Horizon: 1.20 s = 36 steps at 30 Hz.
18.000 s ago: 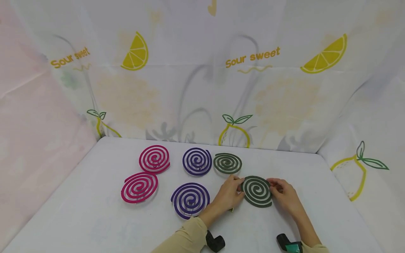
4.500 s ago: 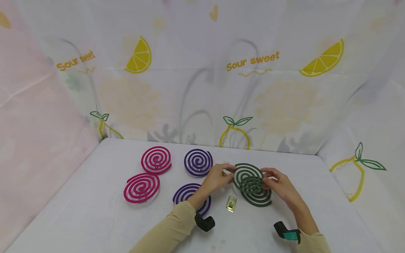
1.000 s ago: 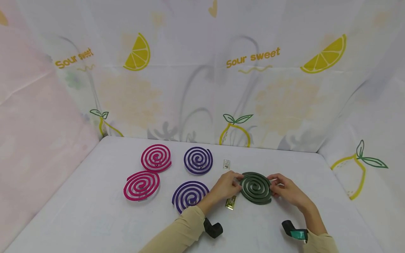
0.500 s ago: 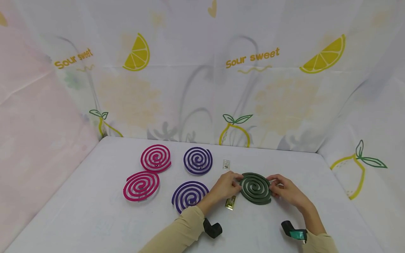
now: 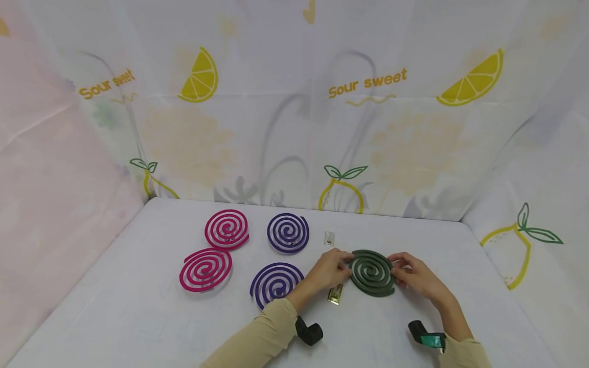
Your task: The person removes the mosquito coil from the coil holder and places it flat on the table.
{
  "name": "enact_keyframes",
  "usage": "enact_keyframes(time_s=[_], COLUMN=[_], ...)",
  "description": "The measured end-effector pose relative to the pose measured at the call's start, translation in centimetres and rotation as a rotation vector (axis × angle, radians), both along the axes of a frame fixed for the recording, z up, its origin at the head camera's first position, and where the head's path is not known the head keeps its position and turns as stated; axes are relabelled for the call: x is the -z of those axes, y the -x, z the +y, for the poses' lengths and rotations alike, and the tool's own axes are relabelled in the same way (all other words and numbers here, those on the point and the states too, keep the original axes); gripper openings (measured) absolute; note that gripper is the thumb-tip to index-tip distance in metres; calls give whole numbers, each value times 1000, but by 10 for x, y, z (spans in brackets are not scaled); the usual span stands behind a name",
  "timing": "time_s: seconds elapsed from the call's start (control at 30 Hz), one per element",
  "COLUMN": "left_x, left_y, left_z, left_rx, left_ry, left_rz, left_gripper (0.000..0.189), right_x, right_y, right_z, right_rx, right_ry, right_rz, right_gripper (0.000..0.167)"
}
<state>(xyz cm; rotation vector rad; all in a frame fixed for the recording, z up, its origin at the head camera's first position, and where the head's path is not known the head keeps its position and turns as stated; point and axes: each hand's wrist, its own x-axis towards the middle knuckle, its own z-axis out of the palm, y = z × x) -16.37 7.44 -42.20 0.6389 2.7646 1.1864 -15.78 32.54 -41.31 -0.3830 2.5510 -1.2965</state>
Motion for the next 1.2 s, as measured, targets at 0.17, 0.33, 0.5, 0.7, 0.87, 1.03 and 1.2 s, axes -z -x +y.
enact_keyframes(time_s=[0.17, 0.33, 0.5, 0.7, 0.87, 1.03, 1.2], left_x=[-1, -3, -4, -7, -10, -13, -14], left_y=[0, 1, 3, 2, 2, 3, 3], left_z=[0, -1, -2, -3, -5, -9, -11], left_rx=[1, 7, 10, 13, 17, 14, 22], left_ry=[6, 4, 3, 11, 19, -10, -74], left_rz=[-1, -3, -8, -51, -66, -65, -72], left_gripper=[35, 33, 32, 32, 33, 33, 33], right_x=[2, 0, -2, -2, -3, -4, -2], right_y=[0, 1, 1, 1, -1, -2, -2], right_z=[-1, -2, -4, -4, -4, -4, -3], right_rx=[-4, 3, 19, 30, 66, 98, 110], right_ry=[-4, -4, -5, -19, -37, -29, -9], right_rz=[27, 20, 9, 19, 19, 14, 40], right_gripper=[36, 36, 35, 36, 37, 38, 37])
